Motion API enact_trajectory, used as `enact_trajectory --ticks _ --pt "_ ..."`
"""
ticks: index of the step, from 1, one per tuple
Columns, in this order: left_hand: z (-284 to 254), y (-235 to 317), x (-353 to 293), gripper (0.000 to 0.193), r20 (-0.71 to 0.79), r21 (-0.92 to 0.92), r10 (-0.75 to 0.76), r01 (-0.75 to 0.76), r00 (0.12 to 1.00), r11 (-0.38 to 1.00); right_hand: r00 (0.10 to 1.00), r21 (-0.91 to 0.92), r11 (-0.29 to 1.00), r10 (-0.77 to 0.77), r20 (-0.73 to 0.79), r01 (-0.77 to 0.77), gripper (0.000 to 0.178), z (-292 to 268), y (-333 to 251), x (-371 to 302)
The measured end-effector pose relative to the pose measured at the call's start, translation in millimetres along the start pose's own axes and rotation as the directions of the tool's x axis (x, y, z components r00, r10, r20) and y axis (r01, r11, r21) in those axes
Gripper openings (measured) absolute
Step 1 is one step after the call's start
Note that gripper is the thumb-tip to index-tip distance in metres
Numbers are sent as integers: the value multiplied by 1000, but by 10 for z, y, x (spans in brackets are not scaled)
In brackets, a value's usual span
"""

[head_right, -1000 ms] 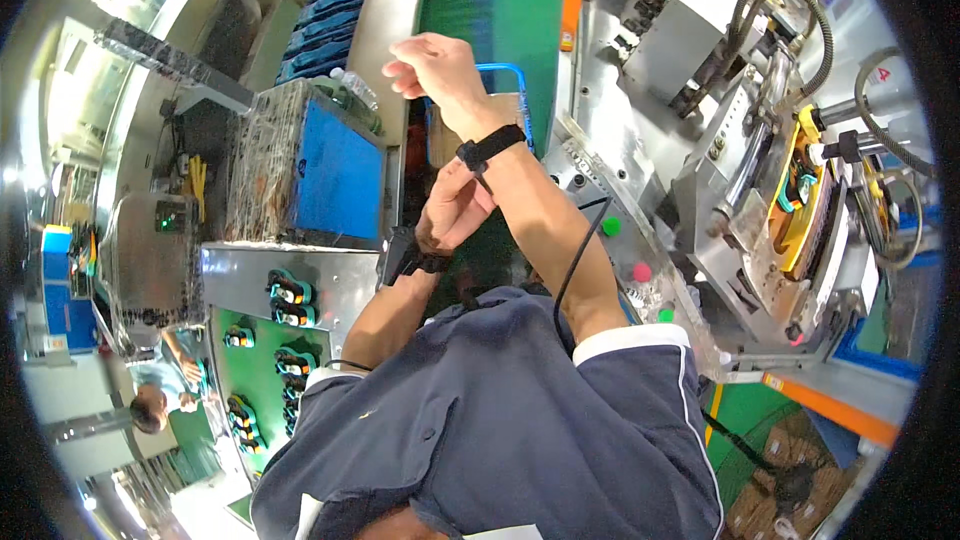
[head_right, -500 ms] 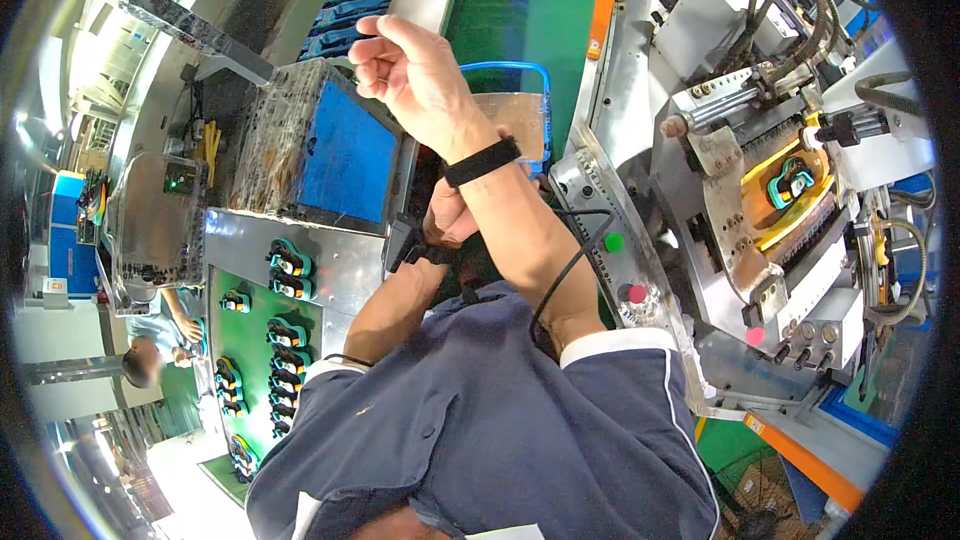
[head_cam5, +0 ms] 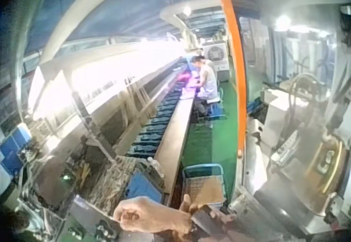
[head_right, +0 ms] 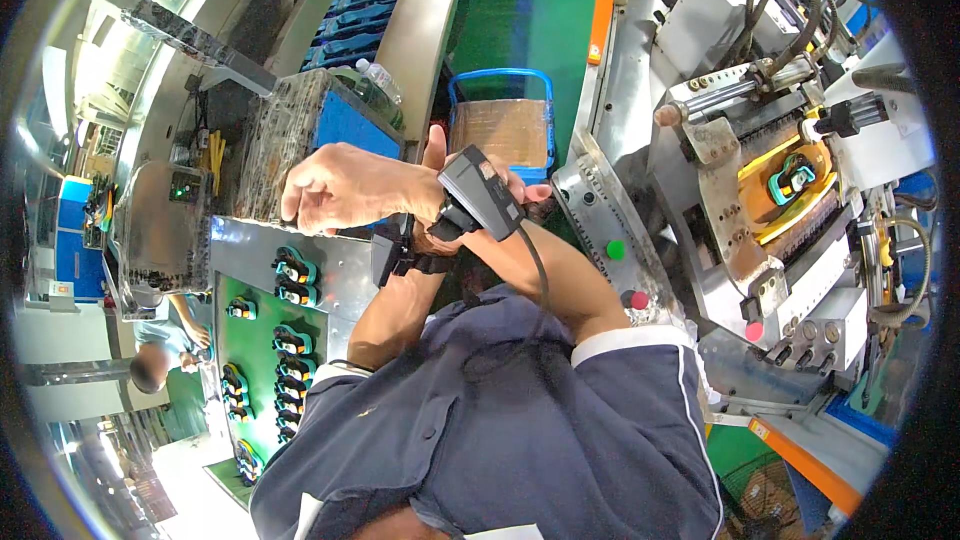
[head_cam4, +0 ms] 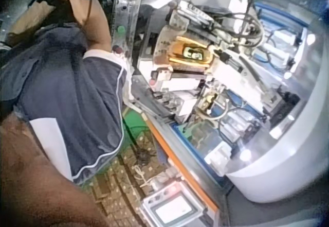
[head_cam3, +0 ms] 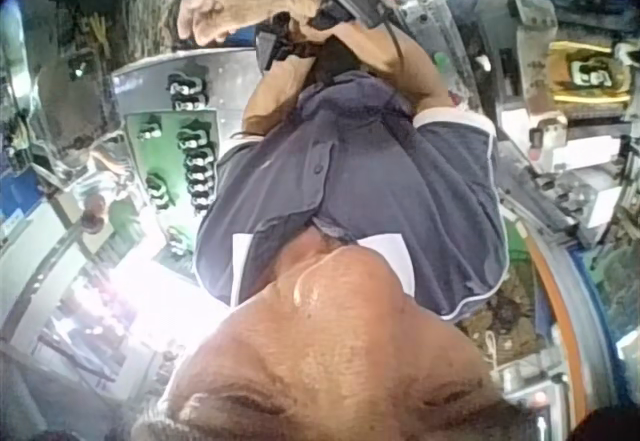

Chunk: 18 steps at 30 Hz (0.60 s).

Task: Operating a machine to attach or mold parts of a shoe in a factory setting.

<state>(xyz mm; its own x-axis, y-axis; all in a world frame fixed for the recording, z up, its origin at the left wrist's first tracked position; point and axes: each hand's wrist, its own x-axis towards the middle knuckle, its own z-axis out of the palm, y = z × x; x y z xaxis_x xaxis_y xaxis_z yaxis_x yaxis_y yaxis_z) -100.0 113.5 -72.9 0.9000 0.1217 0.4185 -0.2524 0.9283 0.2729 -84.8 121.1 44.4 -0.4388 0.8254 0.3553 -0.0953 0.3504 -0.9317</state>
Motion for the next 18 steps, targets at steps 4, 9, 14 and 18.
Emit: enact_trajectory --ticks 4,9,14,18 --pt "8 78 -278 68 -573 291 158 19 804 957 1000 -277 961 9 25 -1 24 -196 167 -5" --pt "326 8 -599 58 -645 553 319 135 694 822 928 -800 509 -6 -372 -318 22 -723 309 -194" --pt "545 -141 -501 55 -515 619 123 269 848 738 930 -649 706 37 -366 -283 27 -1039 530 -218" --pt "603 -331 -447 54 -507 635 -128 470 852 613 880 -443 843 71 -469 -304 27 -1245 450 -230"
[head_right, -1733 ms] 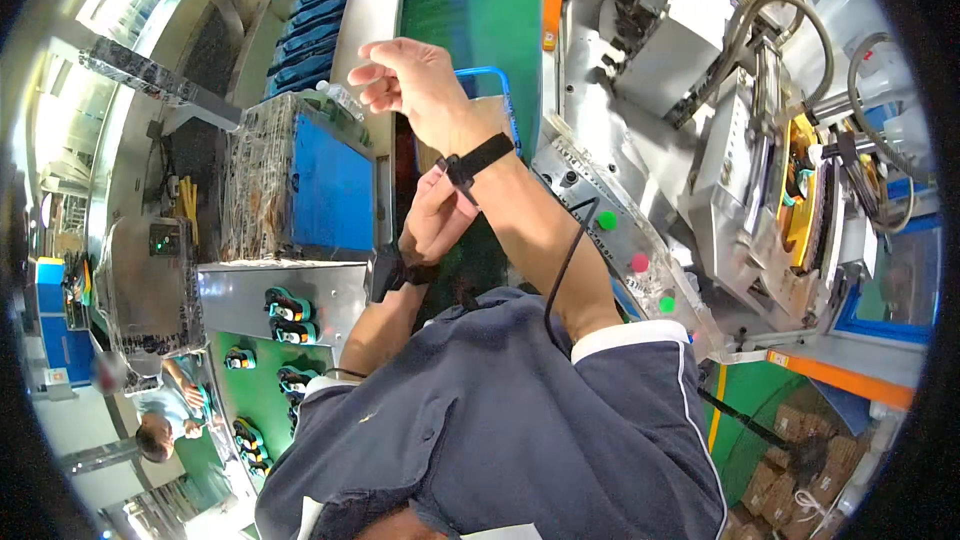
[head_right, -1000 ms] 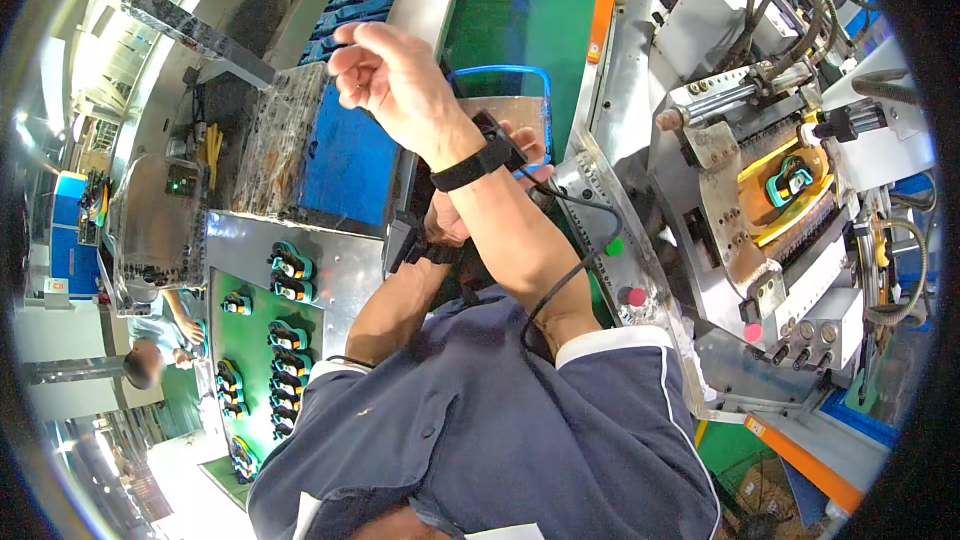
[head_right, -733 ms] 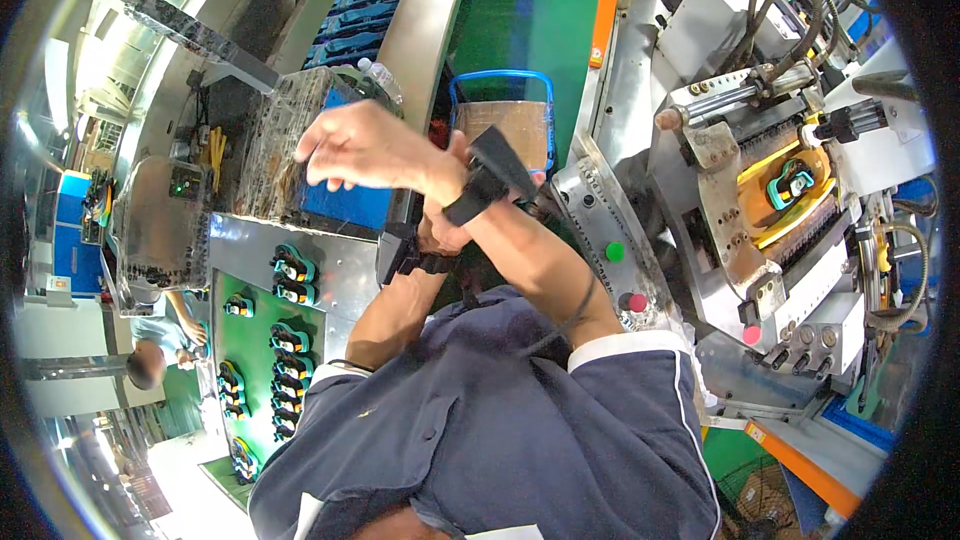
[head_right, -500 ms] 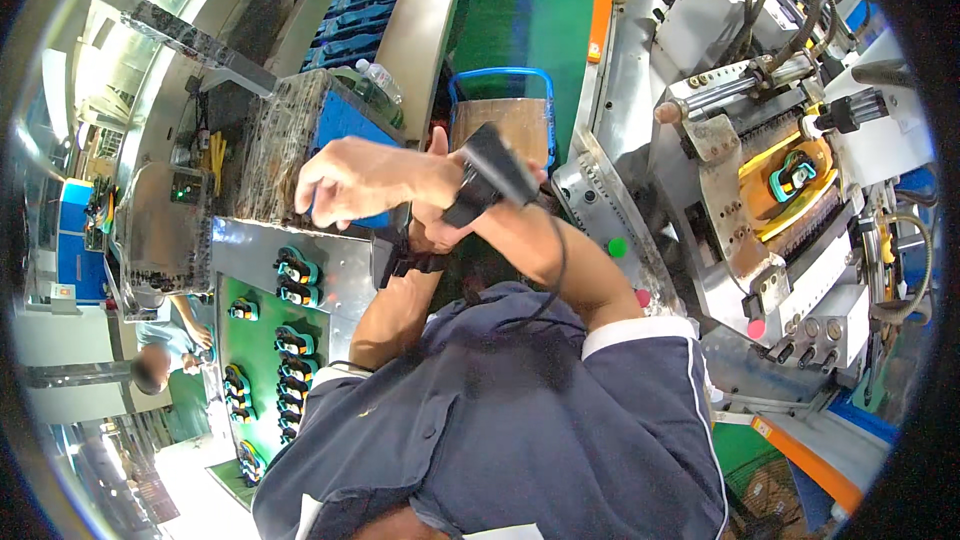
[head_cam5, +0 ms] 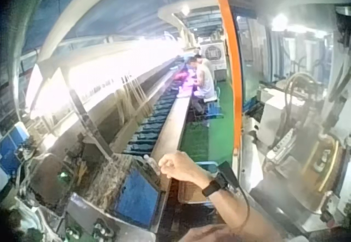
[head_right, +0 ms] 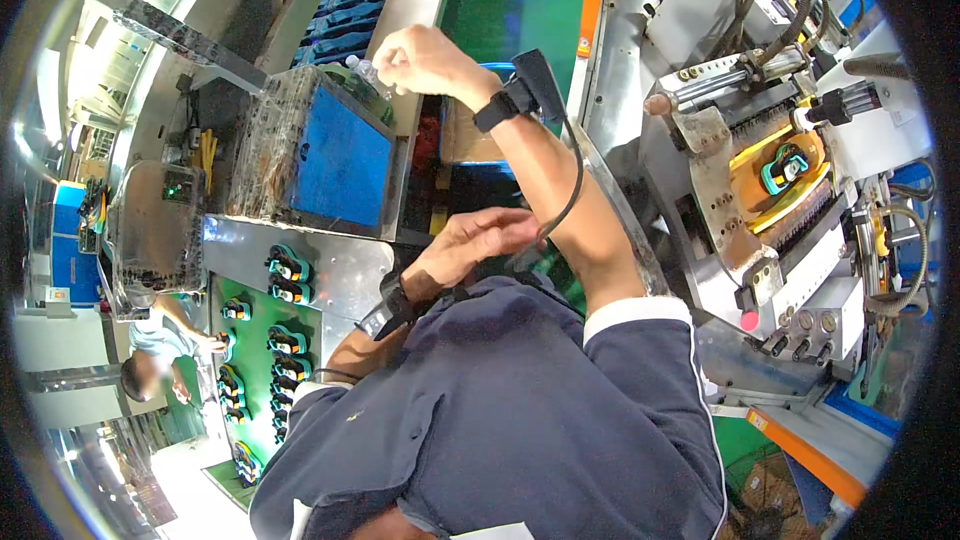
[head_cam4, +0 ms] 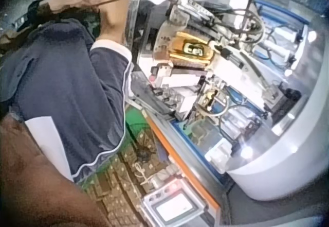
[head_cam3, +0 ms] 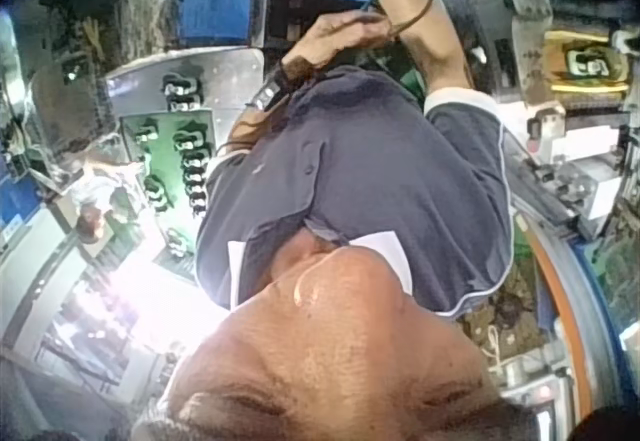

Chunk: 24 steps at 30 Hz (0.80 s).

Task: Operating a machine to attach or mold parts of a shoe in a factory setting.

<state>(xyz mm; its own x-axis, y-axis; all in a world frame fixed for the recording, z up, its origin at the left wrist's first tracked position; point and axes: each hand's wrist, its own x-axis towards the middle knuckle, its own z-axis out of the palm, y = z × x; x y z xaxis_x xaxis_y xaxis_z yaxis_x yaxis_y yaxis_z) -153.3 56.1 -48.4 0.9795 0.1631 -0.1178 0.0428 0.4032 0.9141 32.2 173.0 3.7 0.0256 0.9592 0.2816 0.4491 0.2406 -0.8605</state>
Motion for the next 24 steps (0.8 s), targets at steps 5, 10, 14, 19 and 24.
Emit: enact_trajectory --ticks 5,10,14,19,24 --pt "-124 20 -149 52 -10 -71 101 -102 995 992 989 82 992 -80 -124 91 24 48 -147 188" --pt "-558 167 -685 37 -294 -49 282 -309 913 950 981 74 981 -170 -96 177 23 362 -374 386" --pt "-827 582 -1299 38 -609 321 360 -196 706 927 952 -44 952 -304 -44 302 20 624 -1048 564" --pt "-1593 700 -1933 35 -510 855 806 76 300 513 757 -214 732 -651 60 647 21 1446 -2050 1282" --pt "-2511 732 -1998 34 -252 924 914 359 319 129 529 -365 420 -799 286 831 24 2383 -2700 2386"
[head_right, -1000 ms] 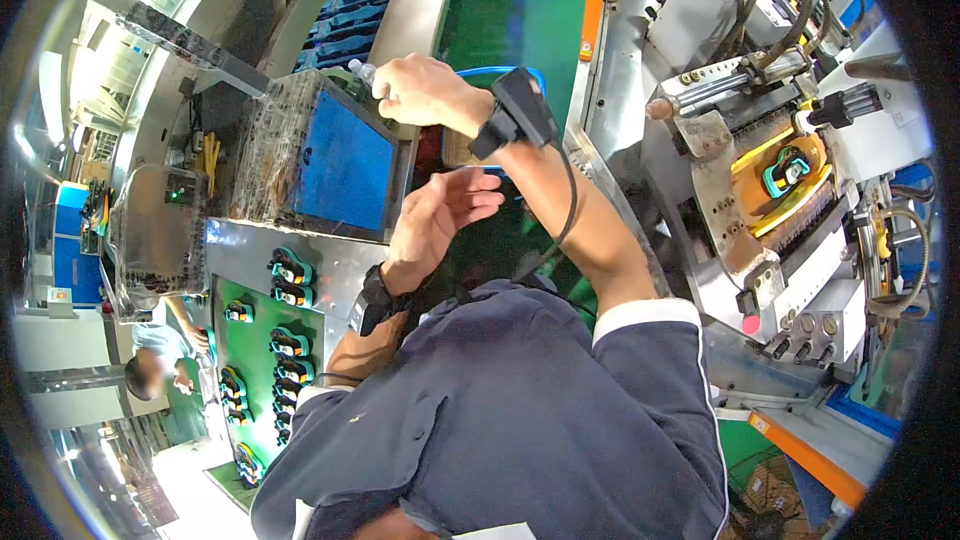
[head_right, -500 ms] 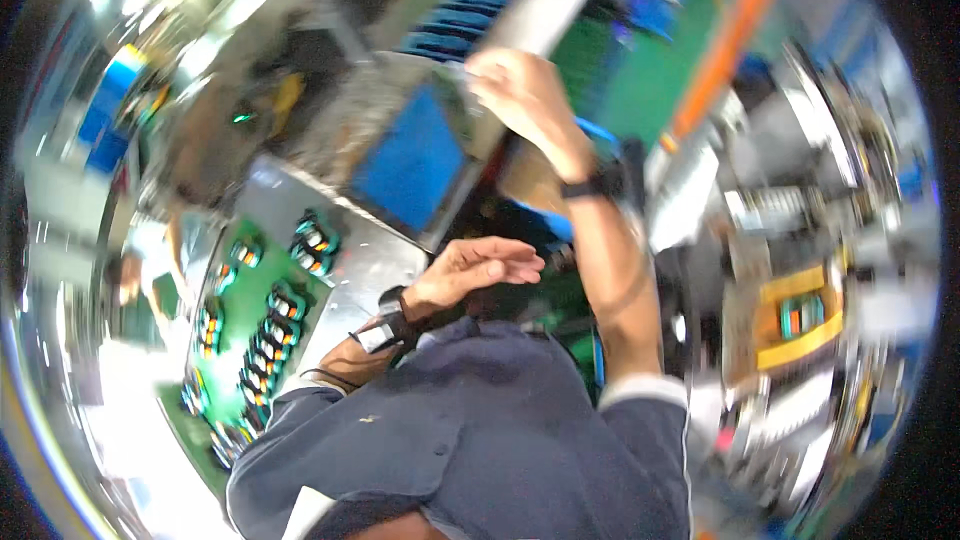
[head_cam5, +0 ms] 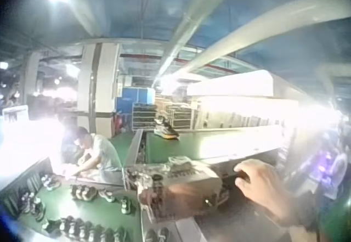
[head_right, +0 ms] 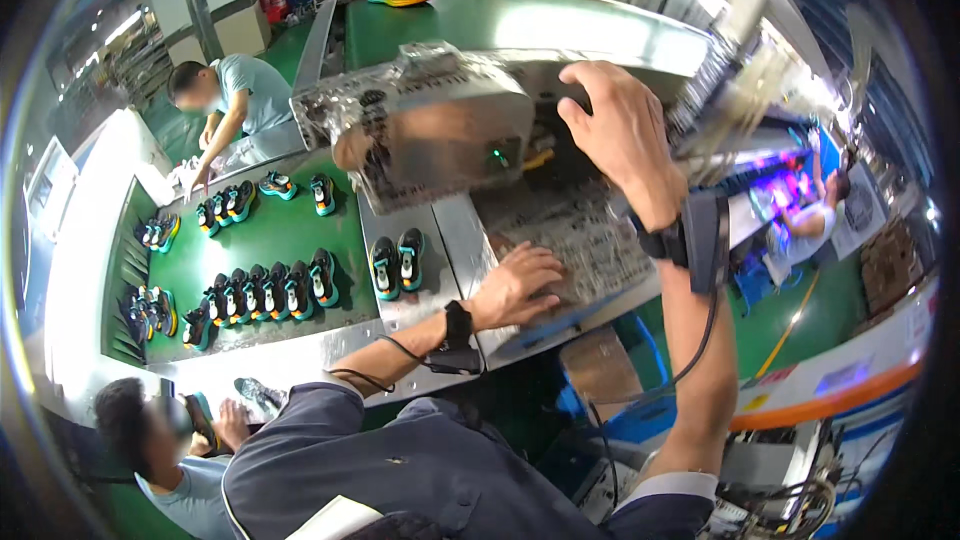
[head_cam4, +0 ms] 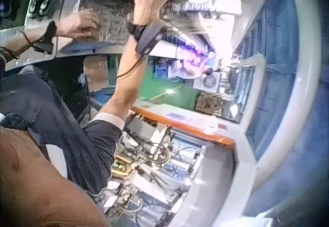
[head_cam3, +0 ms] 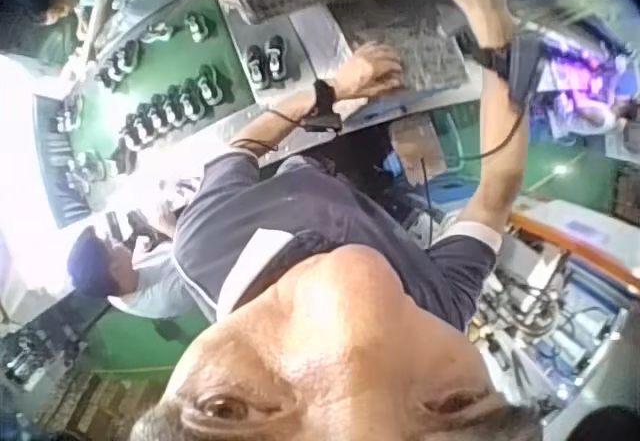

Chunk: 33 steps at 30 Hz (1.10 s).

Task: Operating a machine to attach or mold parts of a shoe in a factory setting.

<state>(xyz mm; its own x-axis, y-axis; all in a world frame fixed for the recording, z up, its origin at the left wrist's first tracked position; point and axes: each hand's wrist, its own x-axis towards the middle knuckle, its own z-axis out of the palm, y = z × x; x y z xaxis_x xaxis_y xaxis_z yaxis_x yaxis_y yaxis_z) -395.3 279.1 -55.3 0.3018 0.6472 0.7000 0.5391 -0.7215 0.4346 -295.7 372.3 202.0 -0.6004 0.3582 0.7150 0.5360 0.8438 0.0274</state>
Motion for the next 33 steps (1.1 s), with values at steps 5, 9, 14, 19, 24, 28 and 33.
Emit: enact_trajectory --ticks 5,9,14,19,24,28,33 --pt "91 -318 39 38 40 33 -9 8 999 999 979 70 997 -29 203 15 36 929 318 1417" --pt "70 -331 34 40 107 -141 -30 45 994 989 948 130 992 -46 314 5 47 1752 550 2412" --pt "-162 -478 34 41 161 -554 15 78 987 829 867 75 980 124 483 -182 69 2806 717 3235" --pt "-145 -620 -8 43 137 -819 99 57 986 571 909 110 990 37 416 -91 85 3776 1253 3771" --pt "-209 -645 -197 43 115 -890 5 101 993 444 921 189 978 8 388 -88 64 4110 800 3786" --pt "-173 -472 -274 43 70 -956 -115 99 991 276 933 86 982 133 333 -170 61 3702 839 3673" --pt "-295 -668 168 37 289 -774 104 168 952 611 936 176 956 173 306 -234 45 1963 481 2693"
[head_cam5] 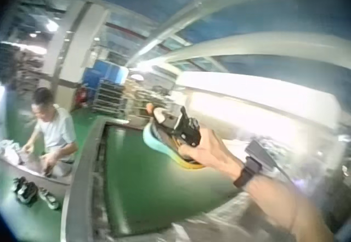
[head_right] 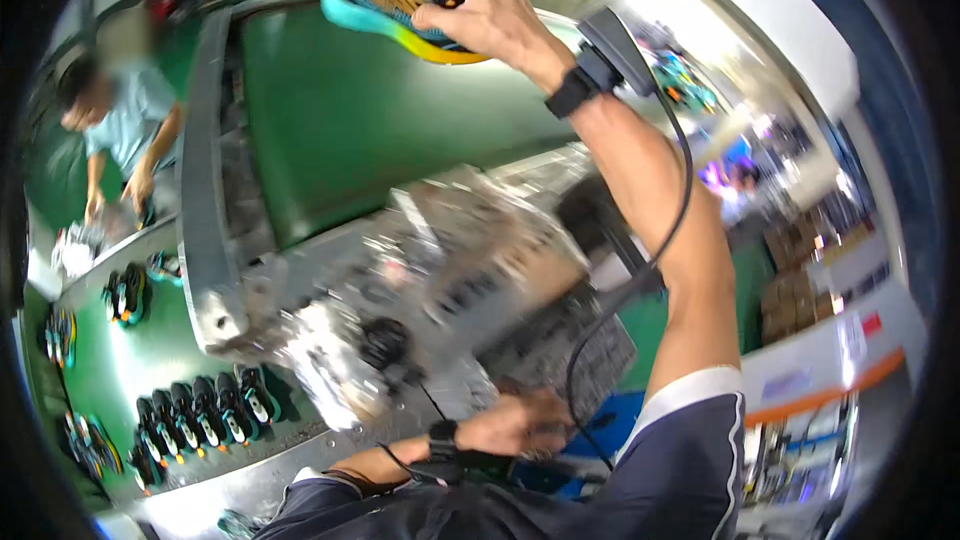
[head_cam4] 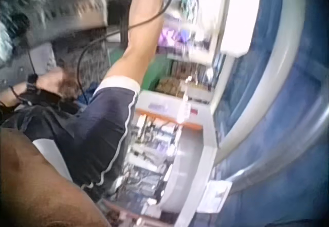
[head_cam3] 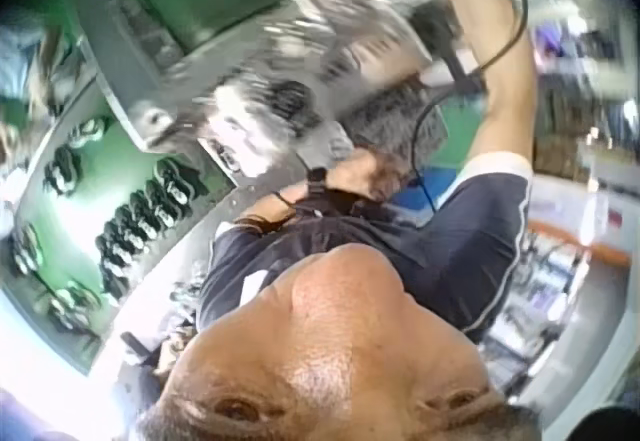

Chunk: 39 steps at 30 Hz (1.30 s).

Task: Operating a machine to attach or mold parts of a shoe in a factory setting.

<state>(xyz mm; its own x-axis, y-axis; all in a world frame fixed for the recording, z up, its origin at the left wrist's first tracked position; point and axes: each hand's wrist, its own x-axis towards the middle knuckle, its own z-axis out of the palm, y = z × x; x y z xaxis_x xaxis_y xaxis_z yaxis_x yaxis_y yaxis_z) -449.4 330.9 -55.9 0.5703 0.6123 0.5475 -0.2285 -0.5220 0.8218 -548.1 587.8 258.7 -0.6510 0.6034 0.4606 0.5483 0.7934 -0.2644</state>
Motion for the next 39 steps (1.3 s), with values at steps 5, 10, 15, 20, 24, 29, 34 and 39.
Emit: enact_trajectory --ticks 5,10,15,20,24,29,34,39 --pt "-105 313 220 75 63 -781 -157 147 986 607 979 -47 986 -164 -125 159 52 -1305 21 -2144" --pt "428 1003 802 91 295 -953 -139 301 945 24 993 -101 992 88 83 -80 37 -1869 -493 -4328" --pt "2003 866 1015 62 661 -726 -143 676 737 129 857 -217 830 502 -114 -515 47 -1950 -968 -6313" --pt "3724 697 996 39 695 -673 -291 737 658 60 97 401 569 653 -751 -718 55 -1514 -1393 -8207" --pt "4980 1076 832 32 704 -484 -287 734 650 476 -241 577 419 622 -745 -701 73 -1392 -1741 -9132" --pt "6235 1019 508 46 767 -428 -162 683 621 592 -660 760 215 388 -643 -613 54 -1676 -2188 -9971" --pt "7460 668 842 37 871 -219 -180 690 456 690 -693 716 196 183 -698 -670 54 -1816 -2457 -10930" --pt "9180 -567 1166 40 599 -53 -126 195 791 979 -787 801 93 149 -599 -592 56 -2266 -2530 -11163"
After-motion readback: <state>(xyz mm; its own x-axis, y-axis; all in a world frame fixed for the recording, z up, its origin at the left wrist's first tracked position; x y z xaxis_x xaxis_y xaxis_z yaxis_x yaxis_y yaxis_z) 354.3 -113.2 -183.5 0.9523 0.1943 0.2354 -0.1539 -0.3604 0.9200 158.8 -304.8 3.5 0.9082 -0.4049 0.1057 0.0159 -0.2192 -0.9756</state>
